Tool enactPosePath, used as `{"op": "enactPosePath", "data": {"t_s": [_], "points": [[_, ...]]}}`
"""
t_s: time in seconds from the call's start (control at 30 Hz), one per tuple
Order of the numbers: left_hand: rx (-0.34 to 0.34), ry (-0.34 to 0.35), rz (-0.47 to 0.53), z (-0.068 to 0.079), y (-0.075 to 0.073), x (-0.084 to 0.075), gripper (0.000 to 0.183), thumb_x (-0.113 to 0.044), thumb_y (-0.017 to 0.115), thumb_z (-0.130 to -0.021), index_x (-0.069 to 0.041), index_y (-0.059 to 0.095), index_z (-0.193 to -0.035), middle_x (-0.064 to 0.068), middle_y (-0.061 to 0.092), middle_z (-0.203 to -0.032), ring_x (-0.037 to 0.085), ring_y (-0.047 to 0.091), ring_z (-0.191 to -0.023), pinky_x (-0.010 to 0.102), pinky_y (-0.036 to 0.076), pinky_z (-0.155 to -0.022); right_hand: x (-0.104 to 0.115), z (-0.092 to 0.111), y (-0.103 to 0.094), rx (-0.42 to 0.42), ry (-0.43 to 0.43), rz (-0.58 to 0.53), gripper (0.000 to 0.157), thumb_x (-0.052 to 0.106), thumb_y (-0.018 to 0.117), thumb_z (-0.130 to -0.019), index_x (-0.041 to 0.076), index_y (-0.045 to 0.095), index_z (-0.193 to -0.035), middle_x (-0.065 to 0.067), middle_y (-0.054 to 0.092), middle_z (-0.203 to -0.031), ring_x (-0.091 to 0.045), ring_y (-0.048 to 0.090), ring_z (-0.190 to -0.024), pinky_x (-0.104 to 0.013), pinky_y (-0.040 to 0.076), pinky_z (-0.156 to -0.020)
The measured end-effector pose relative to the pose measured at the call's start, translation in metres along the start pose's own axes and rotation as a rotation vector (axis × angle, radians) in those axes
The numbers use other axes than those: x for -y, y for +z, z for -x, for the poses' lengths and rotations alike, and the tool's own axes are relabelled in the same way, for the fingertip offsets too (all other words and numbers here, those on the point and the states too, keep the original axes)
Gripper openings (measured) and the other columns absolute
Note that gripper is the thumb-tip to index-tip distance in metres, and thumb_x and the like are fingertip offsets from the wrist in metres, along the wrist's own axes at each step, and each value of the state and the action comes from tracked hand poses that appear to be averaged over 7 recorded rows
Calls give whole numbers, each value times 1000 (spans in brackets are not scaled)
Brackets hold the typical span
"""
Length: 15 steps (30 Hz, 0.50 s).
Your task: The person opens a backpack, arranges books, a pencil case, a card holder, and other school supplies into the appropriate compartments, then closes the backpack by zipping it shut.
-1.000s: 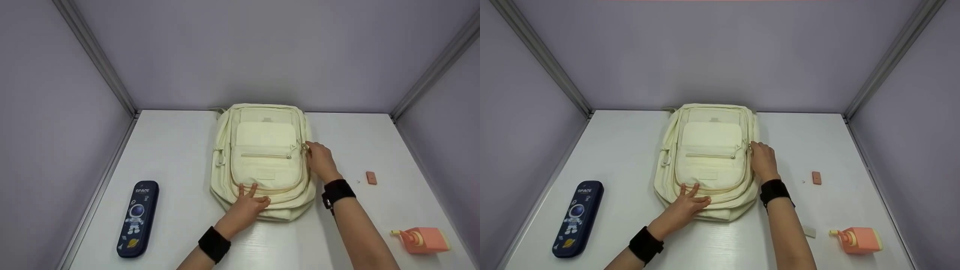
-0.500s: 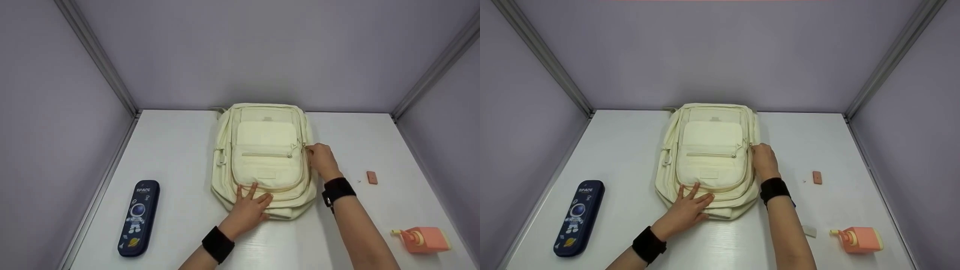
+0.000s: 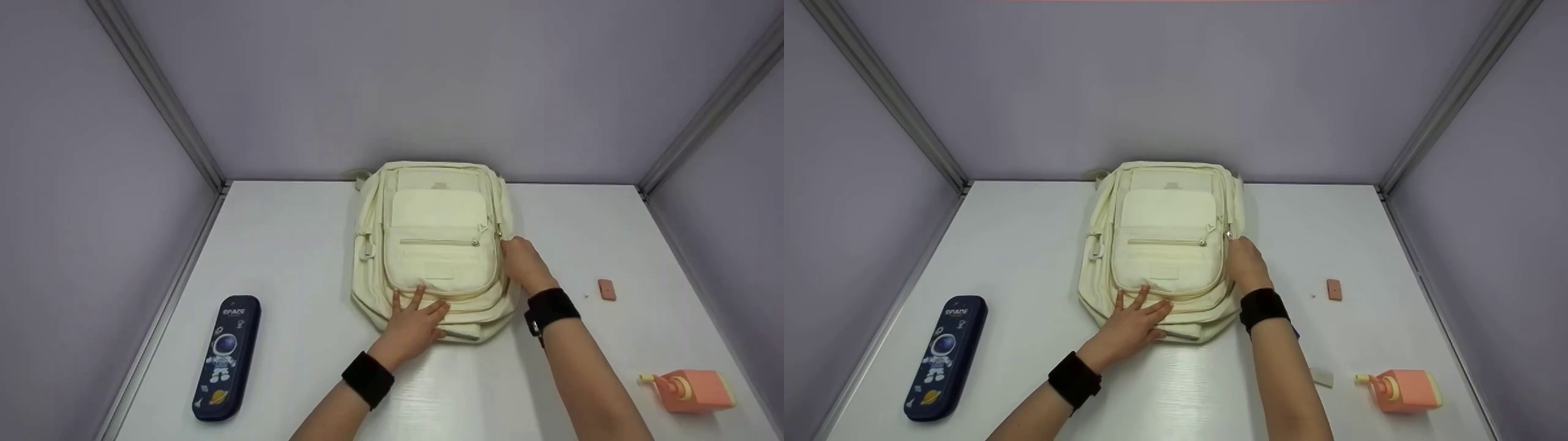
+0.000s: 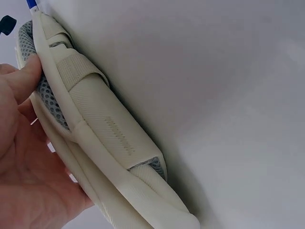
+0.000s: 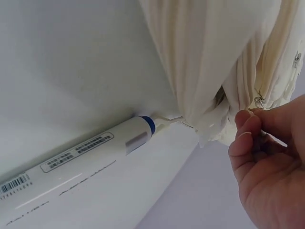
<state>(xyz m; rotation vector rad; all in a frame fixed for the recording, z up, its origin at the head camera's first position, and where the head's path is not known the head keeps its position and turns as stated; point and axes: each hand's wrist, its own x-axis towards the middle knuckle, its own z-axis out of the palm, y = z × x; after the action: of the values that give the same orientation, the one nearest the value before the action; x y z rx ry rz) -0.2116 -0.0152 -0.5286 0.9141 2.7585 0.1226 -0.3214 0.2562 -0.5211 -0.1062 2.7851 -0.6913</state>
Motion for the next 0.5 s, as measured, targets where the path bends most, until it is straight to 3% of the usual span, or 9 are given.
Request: {"op": "enactPosePath", "data": {"t_s": [0.17, 0.37, 0.5], "points": [[-20, -26, 3, -6, 1, 1, 59, -50, 54, -95, -29, 44, -149, -14, 41, -150, 30, 20, -146, 68, 20, -106, -1, 6, 5, -17, -16, -18, 26, 7, 48, -102, -3, 63, -121, -25, 64, -107, -31, 59, -83, -45, 49, -75], [-12, -42, 22, -9, 1, 2, 59, -49, 54, -95, -29, 43, -150, -14, 40, -151, 29, 18, -146, 69, 19, -106, -2, 17, 6, 0, -12, -12, 27, 11, 47, -102, -2, 68, -91, -17, 65, -85, -26, 55, -66, -43, 48, -64], [-8, -45, 24, -10, 1, 2, 59, -50, 54, -95, -30, 42, -150, -14, 39, -151, 29, 18, -146, 69, 18, -107, -3, 28, 7, 26, 5, -4, 26, 9, 50, -101, 1, 68, -85, -11, 63, -78, -23, 53, -63, -39, 46, -61]]}}
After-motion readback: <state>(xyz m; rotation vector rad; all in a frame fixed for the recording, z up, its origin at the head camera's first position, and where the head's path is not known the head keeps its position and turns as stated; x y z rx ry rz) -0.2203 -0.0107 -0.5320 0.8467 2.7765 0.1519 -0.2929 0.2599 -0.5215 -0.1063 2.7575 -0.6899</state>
